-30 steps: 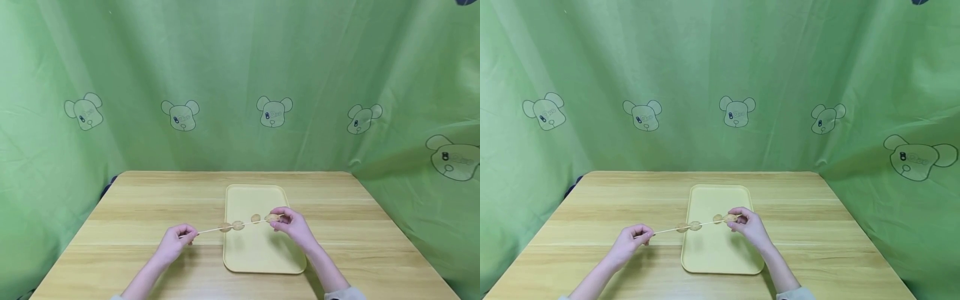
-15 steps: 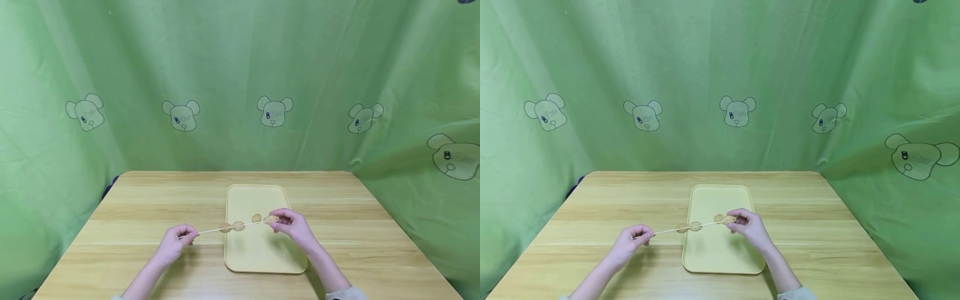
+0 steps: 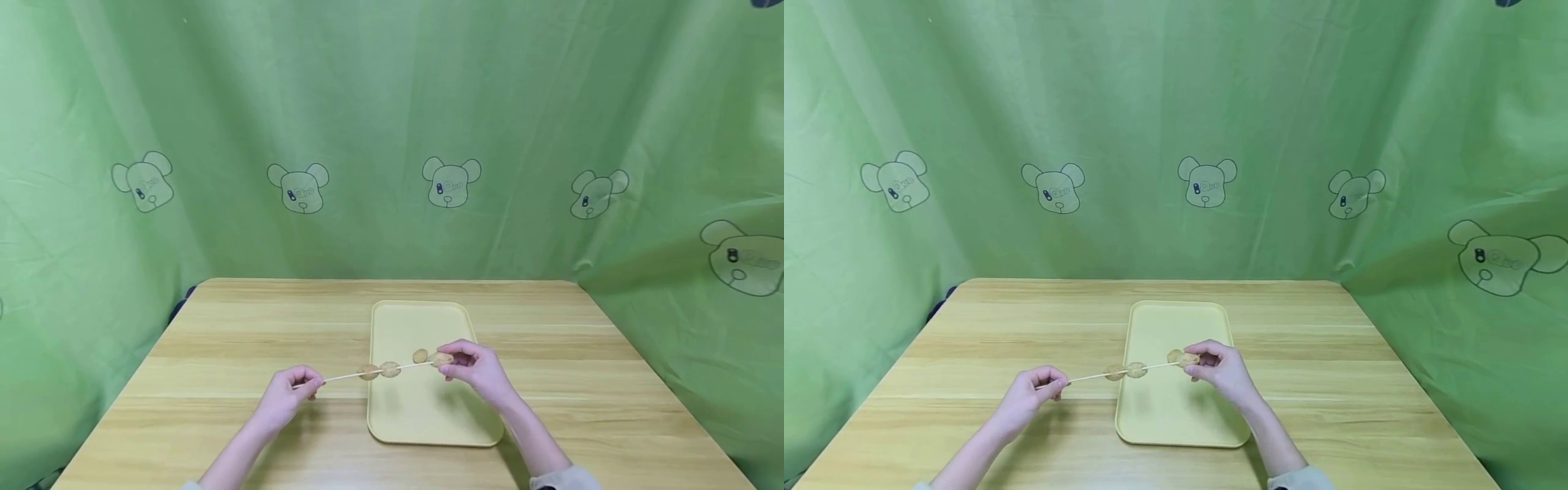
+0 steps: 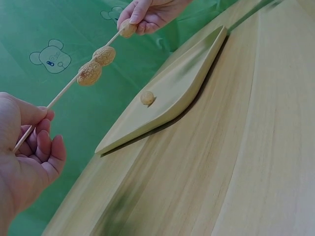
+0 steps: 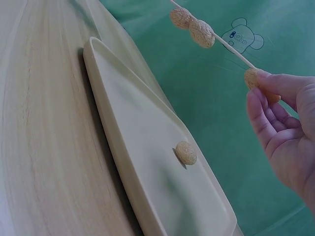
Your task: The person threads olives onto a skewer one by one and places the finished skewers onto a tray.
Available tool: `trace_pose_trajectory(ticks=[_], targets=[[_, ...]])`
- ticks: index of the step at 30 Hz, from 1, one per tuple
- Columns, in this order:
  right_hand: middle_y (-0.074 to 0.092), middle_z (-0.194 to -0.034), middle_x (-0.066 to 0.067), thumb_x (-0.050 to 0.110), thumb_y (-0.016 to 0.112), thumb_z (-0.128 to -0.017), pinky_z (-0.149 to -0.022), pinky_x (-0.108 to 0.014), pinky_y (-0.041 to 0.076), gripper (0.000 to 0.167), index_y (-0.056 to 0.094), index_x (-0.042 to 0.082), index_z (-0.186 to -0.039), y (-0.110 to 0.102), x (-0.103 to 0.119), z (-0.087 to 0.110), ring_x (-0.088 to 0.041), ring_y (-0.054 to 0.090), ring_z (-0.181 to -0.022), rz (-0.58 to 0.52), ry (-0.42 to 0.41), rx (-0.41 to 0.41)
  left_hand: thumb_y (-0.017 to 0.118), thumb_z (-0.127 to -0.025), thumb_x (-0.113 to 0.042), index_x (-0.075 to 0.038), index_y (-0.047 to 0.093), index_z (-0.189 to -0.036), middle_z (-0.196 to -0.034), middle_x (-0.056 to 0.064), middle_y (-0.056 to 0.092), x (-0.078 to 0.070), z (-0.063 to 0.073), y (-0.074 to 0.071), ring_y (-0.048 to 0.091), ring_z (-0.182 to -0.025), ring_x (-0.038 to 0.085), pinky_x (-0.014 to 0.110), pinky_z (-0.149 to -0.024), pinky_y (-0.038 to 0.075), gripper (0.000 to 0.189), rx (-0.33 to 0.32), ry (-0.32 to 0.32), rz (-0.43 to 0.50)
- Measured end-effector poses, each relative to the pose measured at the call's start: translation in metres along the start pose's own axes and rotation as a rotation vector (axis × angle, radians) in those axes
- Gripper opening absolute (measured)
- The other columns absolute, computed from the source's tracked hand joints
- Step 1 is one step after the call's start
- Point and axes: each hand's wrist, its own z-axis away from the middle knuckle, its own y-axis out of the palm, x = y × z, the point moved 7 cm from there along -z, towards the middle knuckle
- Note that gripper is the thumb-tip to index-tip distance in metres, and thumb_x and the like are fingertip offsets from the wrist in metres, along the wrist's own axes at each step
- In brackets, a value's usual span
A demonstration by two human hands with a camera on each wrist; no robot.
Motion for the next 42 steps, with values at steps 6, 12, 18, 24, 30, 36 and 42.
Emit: trace_pose_trajectory(ticks=[6,12,18,24,30,36,42], targets=[[0.062,-0.085,-0.019,-0.006,0.069,-0.075,-0.061,-0.029,0.053,0.034,0.057,-0.017,-0.105,0.004,0.002,-0.001,-0.012,0.060,-0.065,-0.030,-0.020,0.008,0.059,-0.086,-0.002,0.014,0.057,-0.091,-0.073,0.010,0.055,0.001,-0.002,0.001,0.052,-0.069,0.014,0.031,-0.069,0.047,0.017,0.002,-0.006,0.017],[0.061,-0.087,-0.026,-0.008,0.068,-0.076,-0.061,-0.029,0.053,0.033,0.056,-0.019,-0.105,0.006,0.005,-0.002,-0.012,0.060,-0.065,-0.042,-0.056,0.011,0.059,-0.086,-0.002,0.014,0.058,-0.090,-0.072,0.006,0.055,0.002,-0.003,0.003,0.053,-0.069,0.014,0.032,-0.069,0.047,0.016,-0.002,0.003,0.011],[0.061,-0.087,-0.024,-0.009,0.067,-0.075,-0.061,-0.028,0.054,0.034,0.055,-0.020,-0.105,0.009,0.004,-0.002,-0.011,0.061,-0.066,-0.075,-0.051,0.019,0.059,-0.086,-0.003,0.012,0.058,-0.089,-0.071,0.006,0.055,0.001,-0.004,0.005,0.053,-0.069,0.014,0.029,-0.069,0.047,0.016,-0.002,0.004,0.020],[0.063,-0.086,-0.012,-0.011,0.067,-0.074,-0.062,-0.028,0.054,0.035,0.054,-0.021,-0.105,0.011,0.003,-0.002,-0.012,0.061,-0.066,-0.094,-0.027,0.016,0.060,-0.086,-0.003,0.013,0.058,-0.090,-0.071,0.006,0.055,0.000,-0.004,0.007,0.054,-0.069,0.014,0.029,-0.070,0.047,0.017,0.000,0.008,0.028],[0.062,-0.084,-0.019,-0.008,0.068,-0.075,-0.062,-0.027,0.053,0.036,0.054,-0.019,-0.105,0.011,0.003,-0.002,-0.012,0.061,-0.065,-0.081,-0.011,0.012,0.060,-0.086,-0.004,0.014,0.058,-0.090,-0.071,0.005,0.055,-0.001,-0.003,0.010,0.053,-0.068,0.013,0.026,-0.070,0.046,0.018,0.020,0.023,0.041],[0.062,-0.090,-0.008,-0.012,0.064,-0.075,-0.066,-0.025,0.053,0.042,0.043,-0.023,-0.110,0.009,-0.001,-0.003,-0.009,0.061,-0.071,-0.192,0.019,0.004,0.061,-0.085,-0.004,0.015,0.057,-0.090,-0.072,0.009,0.055,-0.001,-0.004,0.013,0.053,-0.068,0.013,0.027,-0.070,0.046,0.020,0.028,0.023,0.049],[0.062,-0.084,-0.005,-0.014,0.063,-0.074,-0.064,-0.022,0.052,0.027,0.055,-0.012,-0.099,0.007,-0.002,-0.001,-0.009,0.060,-0.067,-0.303,-0.027,-0.012,0.061,-0.085,-0.005,0.016,0.057,-0.090,-0.071,0.008,0.055,-0.004,-0.005,0.016,0.052,-0.068,0.013,0.029,-0.069,0.044,0.022,0.029,0.027,0.055]])
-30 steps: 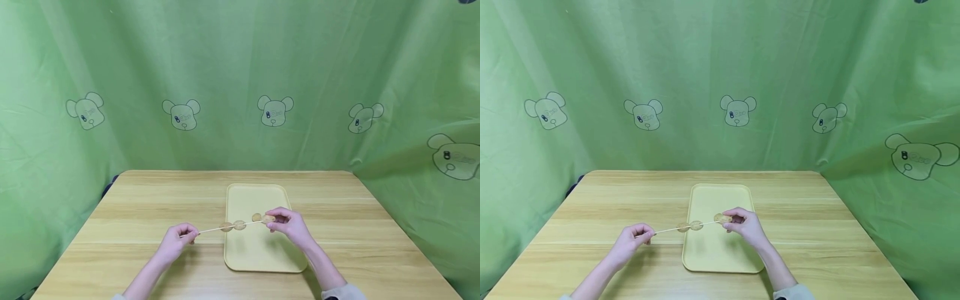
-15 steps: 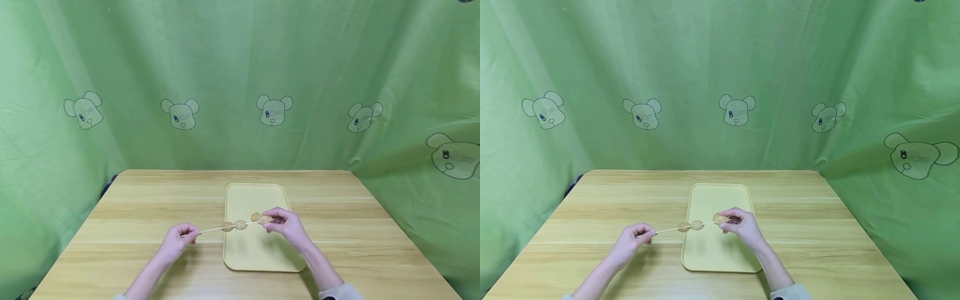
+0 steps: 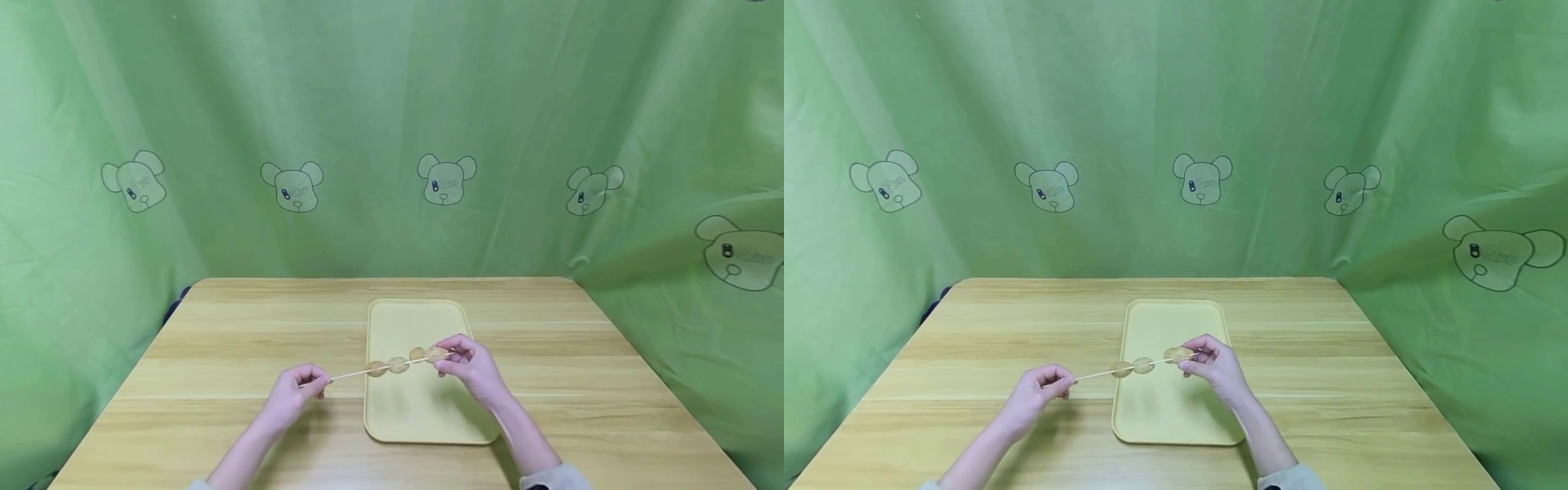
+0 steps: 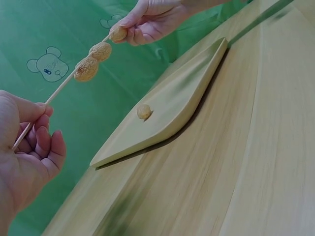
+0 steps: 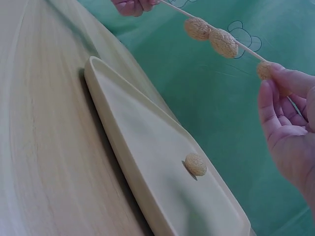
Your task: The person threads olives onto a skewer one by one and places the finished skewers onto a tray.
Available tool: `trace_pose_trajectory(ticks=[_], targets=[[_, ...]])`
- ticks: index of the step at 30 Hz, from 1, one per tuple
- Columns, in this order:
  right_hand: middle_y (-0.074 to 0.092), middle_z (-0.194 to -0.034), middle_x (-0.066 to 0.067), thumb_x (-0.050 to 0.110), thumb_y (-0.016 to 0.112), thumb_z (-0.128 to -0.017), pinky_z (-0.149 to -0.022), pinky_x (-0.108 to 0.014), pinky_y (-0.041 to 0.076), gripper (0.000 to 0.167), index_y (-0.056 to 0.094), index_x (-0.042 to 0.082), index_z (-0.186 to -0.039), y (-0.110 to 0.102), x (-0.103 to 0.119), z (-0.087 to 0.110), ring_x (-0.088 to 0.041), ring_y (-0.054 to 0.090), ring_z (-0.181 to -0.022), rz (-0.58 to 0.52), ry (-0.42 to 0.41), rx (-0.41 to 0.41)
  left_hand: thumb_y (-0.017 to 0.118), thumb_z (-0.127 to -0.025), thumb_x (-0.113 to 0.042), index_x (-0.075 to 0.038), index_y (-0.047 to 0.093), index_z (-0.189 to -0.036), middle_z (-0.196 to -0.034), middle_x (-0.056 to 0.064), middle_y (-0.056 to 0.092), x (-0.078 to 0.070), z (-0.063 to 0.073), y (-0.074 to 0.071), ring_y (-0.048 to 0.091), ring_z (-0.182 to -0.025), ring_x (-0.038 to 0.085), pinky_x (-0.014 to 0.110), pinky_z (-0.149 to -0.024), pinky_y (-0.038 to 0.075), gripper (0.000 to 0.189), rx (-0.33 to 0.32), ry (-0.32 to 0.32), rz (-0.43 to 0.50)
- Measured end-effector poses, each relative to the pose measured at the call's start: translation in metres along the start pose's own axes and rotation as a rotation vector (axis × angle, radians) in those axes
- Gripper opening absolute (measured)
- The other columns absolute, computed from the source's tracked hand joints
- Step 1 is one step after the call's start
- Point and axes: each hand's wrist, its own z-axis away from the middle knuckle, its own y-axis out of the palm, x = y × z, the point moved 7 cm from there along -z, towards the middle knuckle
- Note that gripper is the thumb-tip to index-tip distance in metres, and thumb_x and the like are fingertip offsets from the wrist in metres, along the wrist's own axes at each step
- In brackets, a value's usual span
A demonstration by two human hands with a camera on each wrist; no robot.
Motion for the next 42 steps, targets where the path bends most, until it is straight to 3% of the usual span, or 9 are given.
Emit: trace_pose_trajectory(ticks=[3,5,12,19,30,37,42], targets=[[0.063,-0.084,-0.003,-0.015,0.062,-0.073,-0.064,-0.021,0.051,0.029,0.062,0.004,-0.095,0.001,0.000,0.001,-0.009,0.060,-0.066,-0.047,-0.013,0.007,0.061,-0.086,-0.004,0.016,0.057,-0.090,-0.070,0.008,0.055,-0.001,0.000,0.001,0.052,-0.067,0.013,0.029,-0.069,0.044,0.021,0.003,0.007,0.006],[0.064,-0.085,-0.002,-0.015,0.062,-0.073,-0.064,-0.020,0.051,0.031,0.063,0.008,-0.094,0.002,0.000,0.001,-0.009,0.060,-0.067,-0.068,-0.014,0.016,0.061,-0.086,-0.003,0.016,0.057,-0.089,-0.070,0.008,0.055,-0.001,0.001,0.001,0.052,-0.067,0.012,0.030,-0.069,0.045,0.020,0.005,0.013,0.009],[0.065,-0.087,-0.004,-0.016,0.061,-0.073,-0.066,-0.021,0.052,0.028,0.062,0.002,-0.095,0.004,-0.004,0.003,-0.010,0.061,-0.069,-0.114,0.001,0.012,0.060,-0.085,-0.002,0.017,0.056,-0.089,-0.070,0.008,0.055,-0.002,0.001,0.001,0.052,-0.066,0.011,0.029,-0.068,0.046,0.020,0.001,0.018,0.024],[0.067,-0.089,-0.001,-0.018,0.059,-0.073,-0.067,-0.020,0.052,0.036,0.065,0.012,-0.093,0.009,-0.004,0.002,-0.010,0.062,-0.071,-0.151,-0.010,0.020,0.060,-0.085,-0.002,0.018,0.056,-0.089,-0.068,0.004,0.055,-0.001,0.001,0.001,0.052,-0.066,0.011,0.029,-0.068,0.047,0.020,-0.003,0.026,0.024],[0.067,-0.089,-0.002,-0.018,0.058,-0.073,-0.067,-0.020,0.052,0.035,0.064,0.010,-0.094,0.015,-0.005,0.000,-0.010,0.062,-0.071,-0.188,-0.005,0.023,0.059,-0.085,0.000,0.018,0.055,-0.089,-0.068,0.001,0.055,-0.003,0.002,0.002,0.052,-0.066,0.011,0.025,-0.068,0.045,0.020,-0.003,0.025,0.053],[0.066,-0.085,-0.002,-0.018,0.057,-0.073,-0.066,-0.019,0.051,0.035,0.064,0.010,-0.093,0.019,-0.007,0.001,-0.010,0.062,-0.069,-0.203,0.015,0.008,0.059,-0.086,0.000,0.019,0.055,-0.089,-0.069,0.003,0.056,-0.008,0.003,0.002,0.053,-0.065,0.011,0.025,-0.067,0.046,0.020,0.015,0.065,0.069],[0.067,-0.085,-0.003,-0.019,0.056,-0.073,-0.067,-0.020,0.051,0.035,0.064,0.009,-0.093,0.021,-0.007,0.001,-0.010,0.062,-0.069,-0.225,0.002,0.012,0.059,-0.086,-0.001,0.018,0.055,-0.089,-0.069,0.005,0.056,-0.006,0.002,0.002,0.053,-0.066,0.011,0.025,-0.069,0.046,0.020,0.010,0.052,0.060]])
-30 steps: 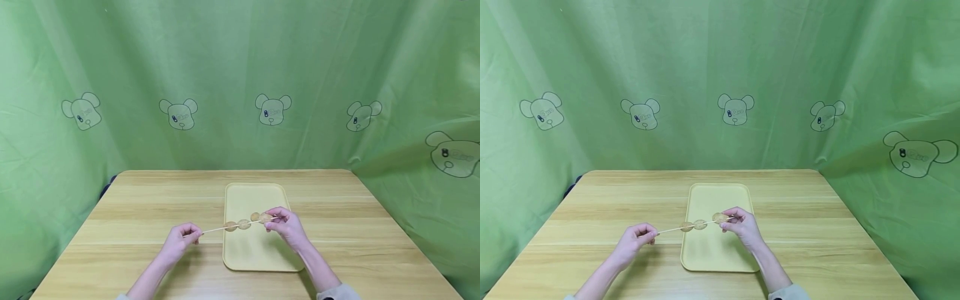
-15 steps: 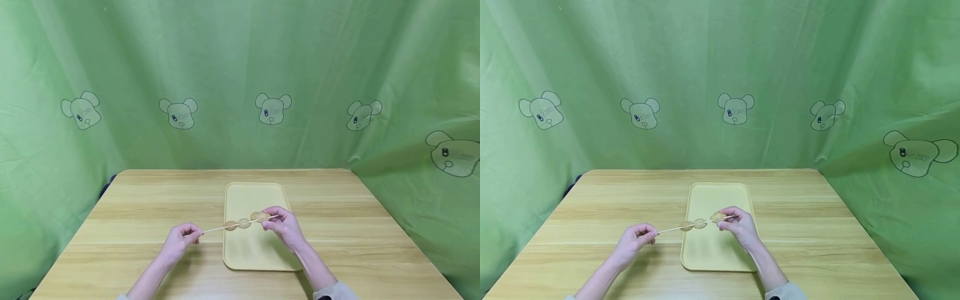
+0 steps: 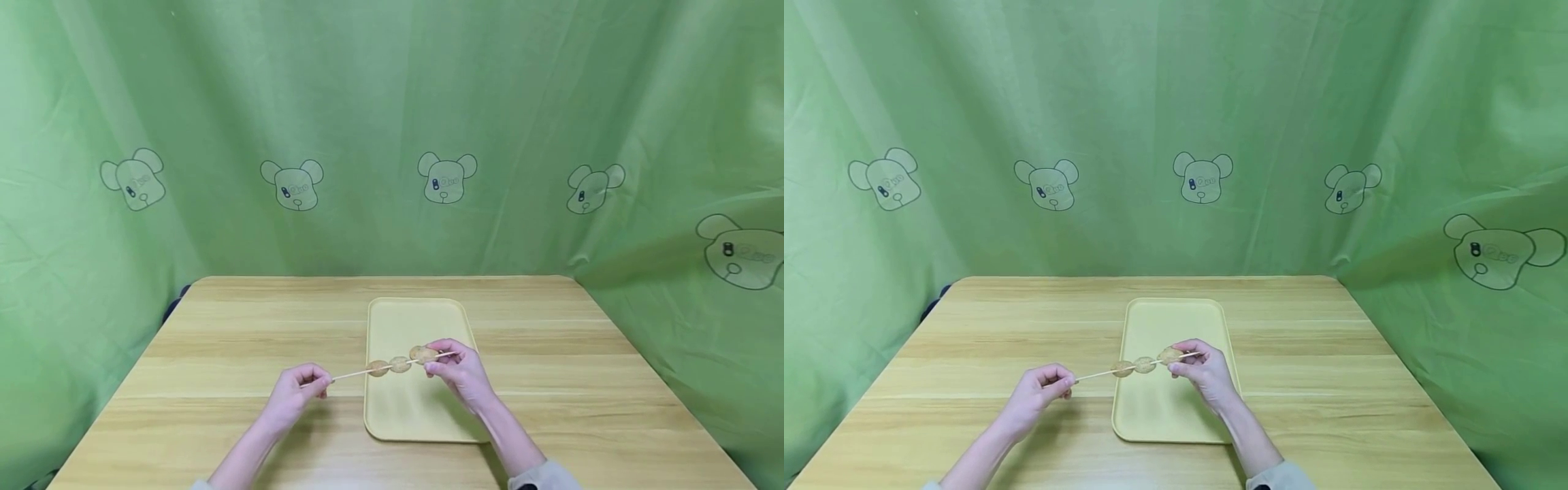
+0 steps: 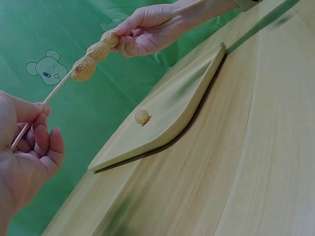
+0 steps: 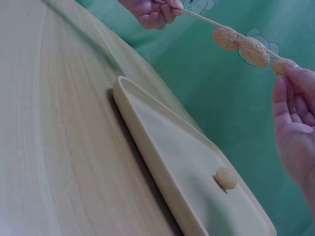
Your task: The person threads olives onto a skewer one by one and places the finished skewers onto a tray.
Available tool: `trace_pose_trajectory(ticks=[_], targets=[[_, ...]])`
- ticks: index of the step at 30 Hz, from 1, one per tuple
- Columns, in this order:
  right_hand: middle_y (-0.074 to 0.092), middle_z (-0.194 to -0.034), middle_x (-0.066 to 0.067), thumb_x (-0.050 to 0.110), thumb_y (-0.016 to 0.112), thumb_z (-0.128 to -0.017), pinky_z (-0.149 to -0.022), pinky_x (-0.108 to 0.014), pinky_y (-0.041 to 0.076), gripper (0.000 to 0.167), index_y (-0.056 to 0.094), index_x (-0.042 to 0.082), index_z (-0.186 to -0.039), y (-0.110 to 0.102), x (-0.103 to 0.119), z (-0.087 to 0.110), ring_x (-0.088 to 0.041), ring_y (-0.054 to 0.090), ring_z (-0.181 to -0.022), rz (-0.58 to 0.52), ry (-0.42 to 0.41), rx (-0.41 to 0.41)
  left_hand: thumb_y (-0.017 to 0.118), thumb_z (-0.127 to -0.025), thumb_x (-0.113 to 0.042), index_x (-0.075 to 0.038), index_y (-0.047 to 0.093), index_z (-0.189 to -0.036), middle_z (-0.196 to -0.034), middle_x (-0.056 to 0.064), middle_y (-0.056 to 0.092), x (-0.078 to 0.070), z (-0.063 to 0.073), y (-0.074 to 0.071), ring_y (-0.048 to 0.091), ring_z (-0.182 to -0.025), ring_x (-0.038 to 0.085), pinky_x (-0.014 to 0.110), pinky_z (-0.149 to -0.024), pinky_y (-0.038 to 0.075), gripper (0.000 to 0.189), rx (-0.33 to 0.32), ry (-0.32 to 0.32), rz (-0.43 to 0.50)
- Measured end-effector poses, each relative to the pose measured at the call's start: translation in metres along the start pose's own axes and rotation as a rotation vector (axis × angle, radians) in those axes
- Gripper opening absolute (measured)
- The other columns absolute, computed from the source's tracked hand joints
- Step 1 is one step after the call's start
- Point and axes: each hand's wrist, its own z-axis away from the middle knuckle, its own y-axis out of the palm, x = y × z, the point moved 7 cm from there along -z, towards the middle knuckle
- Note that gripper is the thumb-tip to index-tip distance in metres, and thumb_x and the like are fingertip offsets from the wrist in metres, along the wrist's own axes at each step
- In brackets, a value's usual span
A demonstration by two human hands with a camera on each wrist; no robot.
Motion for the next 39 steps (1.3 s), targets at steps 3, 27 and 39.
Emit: trace_pose_trajectory(ticks=[3,27,39], targets=[[0.066,-0.085,-0.003,-0.019,0.057,-0.073,-0.067,-0.020,0.052,0.035,0.064,0.009,-0.093,0.001,0.000,0.000,-0.010,0.062,-0.069,-0.007,-0.005,0.001,0.060,-0.085,-0.001,0.017,0.056,-0.088,-0.069,0.007,0.057,0.000,-0.001,0.000,0.053,-0.066,0.011,0.026,-0.069,0.046,0.018,-0.008,-0.001,-0.016],[0.066,-0.092,-0.002,-0.014,0.055,-0.082,-0.072,-0.021,0.051,0.032,0.064,0.010,-0.101,-0.009,-0.001,-0.004,-0.010,0.062,-0.075,0.000,0.074,0.070,0.060,-0.086,-0.004,0.015,0.058,-0.091,-0.069,0.005,0.056,0.000,-0.003,0.004,0.052,-0.068,0.013,0.028,-0.068,0.045,0.020,-0.031,-0.050,-0.024],[0.062,-0.099,-0.008,-0.018,0.047,-0.083,-0.077,-0.025,0.051,0.031,0.061,0.001,-0.104,-0.020,0.006,-0.010,-0.013,0.061,-0.084,-0.066,-0.005,0.065,0.058,-0.087,-0.001,0.018,0.057,-0.092,-0.071,0.002,0.055,0.001,-0.004,-0.002,0.053,-0.067,0.011,0.025,-0.070,0.045,0.019,-0.038,-0.040,0.005]])
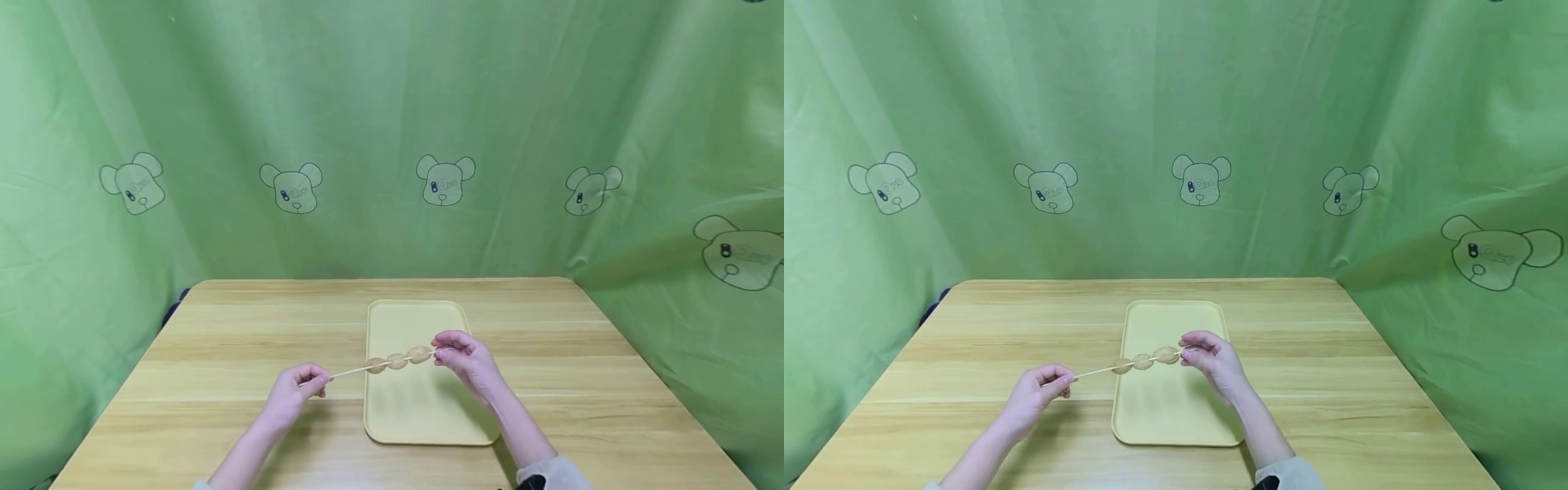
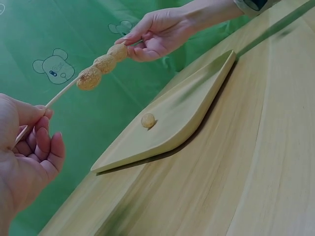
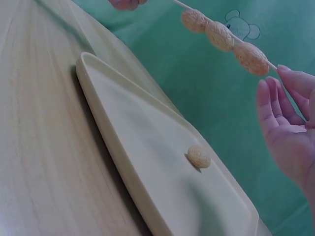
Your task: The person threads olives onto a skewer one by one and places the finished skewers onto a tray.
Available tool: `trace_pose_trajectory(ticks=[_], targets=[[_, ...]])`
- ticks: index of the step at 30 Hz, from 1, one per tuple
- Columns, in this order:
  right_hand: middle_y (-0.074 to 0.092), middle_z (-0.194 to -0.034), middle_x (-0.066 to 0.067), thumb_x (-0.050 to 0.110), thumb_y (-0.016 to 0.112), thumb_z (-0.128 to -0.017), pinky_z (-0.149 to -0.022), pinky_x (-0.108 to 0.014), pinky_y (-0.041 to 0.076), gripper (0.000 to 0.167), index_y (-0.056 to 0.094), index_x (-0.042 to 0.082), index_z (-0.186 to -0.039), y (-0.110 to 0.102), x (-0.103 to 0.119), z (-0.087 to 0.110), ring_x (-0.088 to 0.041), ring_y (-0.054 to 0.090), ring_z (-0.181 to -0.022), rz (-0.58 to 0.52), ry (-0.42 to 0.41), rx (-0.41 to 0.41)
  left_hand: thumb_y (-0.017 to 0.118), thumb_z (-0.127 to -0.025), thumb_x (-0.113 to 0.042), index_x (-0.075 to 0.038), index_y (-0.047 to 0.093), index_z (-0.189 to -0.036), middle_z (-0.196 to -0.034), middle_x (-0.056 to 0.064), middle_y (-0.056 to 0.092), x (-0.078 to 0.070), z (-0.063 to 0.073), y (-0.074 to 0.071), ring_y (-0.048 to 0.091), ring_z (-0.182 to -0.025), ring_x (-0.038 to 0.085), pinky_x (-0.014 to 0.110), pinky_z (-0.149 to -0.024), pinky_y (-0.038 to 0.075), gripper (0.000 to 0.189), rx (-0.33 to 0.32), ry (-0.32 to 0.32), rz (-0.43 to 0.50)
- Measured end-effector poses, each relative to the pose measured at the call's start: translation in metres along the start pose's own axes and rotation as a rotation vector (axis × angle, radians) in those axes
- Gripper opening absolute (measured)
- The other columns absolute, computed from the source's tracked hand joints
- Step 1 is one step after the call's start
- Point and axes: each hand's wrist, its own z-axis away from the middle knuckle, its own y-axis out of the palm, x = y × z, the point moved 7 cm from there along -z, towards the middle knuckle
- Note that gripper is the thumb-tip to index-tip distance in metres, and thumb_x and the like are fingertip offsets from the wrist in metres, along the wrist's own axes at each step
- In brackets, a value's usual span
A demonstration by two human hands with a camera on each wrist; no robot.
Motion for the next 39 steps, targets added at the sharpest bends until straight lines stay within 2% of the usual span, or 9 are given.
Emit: trace_pose_trajectory(ticks=[4,7,11,16,21,27,32,39], targets=[[0.062,-0.100,-0.007,-0.018,0.049,-0.082,-0.077,-0.026,0.051,0.031,0.059,0.000,-0.105,-0.005,-0.006,-0.002,-0.013,0.060,-0.086,0.041,0.030,-0.010,0.058,-0.087,-0.002,0.017,0.058,-0.092,-0.071,0.004,0.055,0.003,0.001,-0.005,0.053,-0.067,0.011,0.025,-0.069,0.045,0.020,-0.018,-0.007,0.001],[0.062,-0.100,-0.007,-0.016,0.053,-0.081,-0.078,-0.026,0.051,0.028,0.056,-0.009,-0.108,-0.009,-0.011,-0.003,-0.013,0.060,-0.086,0.114,0.065,-0.038,0.059,-0.087,-0.002,0.017,0.058,-0.093,-0.070,0.006,0.055,0.006,0.001,-0.010,0.053,-0.067,0.012,0.026,-0.069,0.044,0.020,-0.042,-0.028,-0.002],[0.062,-0.101,-0.014,-0.011,0.060,-0.079,-0.078,-0.025,0.051,0.038,0.047,-0.021,-0.113,-0.016,-0.017,-0.008,-0.012,0.060,-0.086,0.287,0.118,-0.132,0.059,-0.086,-0.002,0.015,0.059,-0.092,-0.069,0.006,0.054,0.007,0.003,-0.017,0.053,-0.068,0.013,0.028,-0.071,0.044,0.018,-0.064,-0.047,-0.019],[0.060,-0.106,-0.024,-0.008,0.062,-0.080,-0.079,-0.021,0.048,0.040,0.049,-0.017,-0.117,-0.028,-0.026,-0.016,-0.011,0.059,-0.088,0.454,0.188,-0.244,0.059,-0.086,-0.003,0.016,0.058,-0.094,-0.070,0.006,0.054,0.006,0.005,-0.022,0.053,-0.069,0.014,0.028,-0.071,0.044,0.020,-0.071,-0.047,-0.016],[0.059,-0.109,-0.024,-0.007,0.061,-0.081,-0.076,-0.023,0.049,0.039,0.051,-0.015,-0.118,-0.036,-0.038,-0.023,-0.010,0.059,-0.086,0.539,0.228,-0.240,0.059,-0.087,-0.003,0.016,0.058,-0.094,-0.071,0.007,0.055,0.005,0.006,-0.025,0.053,-0.070,0.014,0.026,-0.072,0.044,0.021,-0.066,-0.035,-0.004],[0.065,-0.097,-0.013,0.000,0.067,-0.080,-0.070,-0.029,0.050,0.040,0.055,-0.011,-0.116,-0.041,-0.055,-0.030,-0.011,0.058,-0.080,0.637,0.289,-0.216,0.058,-0.087,-0.002,0.017,0.057,-0.093,-0.070,0.006,0.054,0.007,0.007,-0.028,0.052,-0.069,0.013,0.025,-0.071,0.044,0.020,-0.073,-0.034,-0.009],[0.066,-0.095,-0.013,0.005,0.071,-0.078,-0.072,-0.027,0.048,0.041,0.057,-0.009,-0.114,-0.042,-0.065,-0.033,-0.016,0.059,-0.082,0.696,0.321,-0.209,0.057,-0.087,-0.001,0.018,0.056,-0.093,-0.069,0.005,0.054,0.009,0.007,-0.028,0.053,-0.067,0.012,0.025,-0.070,0.045,0.020,-0.069,-0.028,-0.011],[0.066,-0.090,-0.012,0.011,0.074,-0.077,-0.070,-0.028,0.047,0.038,0.062,-0.007,-0.109,-0.040,-0.069,-0.035,-0.018,0.058,-0.078,0.871,0.267,-0.160,0.058,-0.087,0.000,0.017,0.057,-0.092,-0.069,0.006,0.054,0.009,0.008,-0.030,0.053,-0.067,0.012,0.025,-0.069,0.045,0.018,-0.067,-0.025,-0.022]])
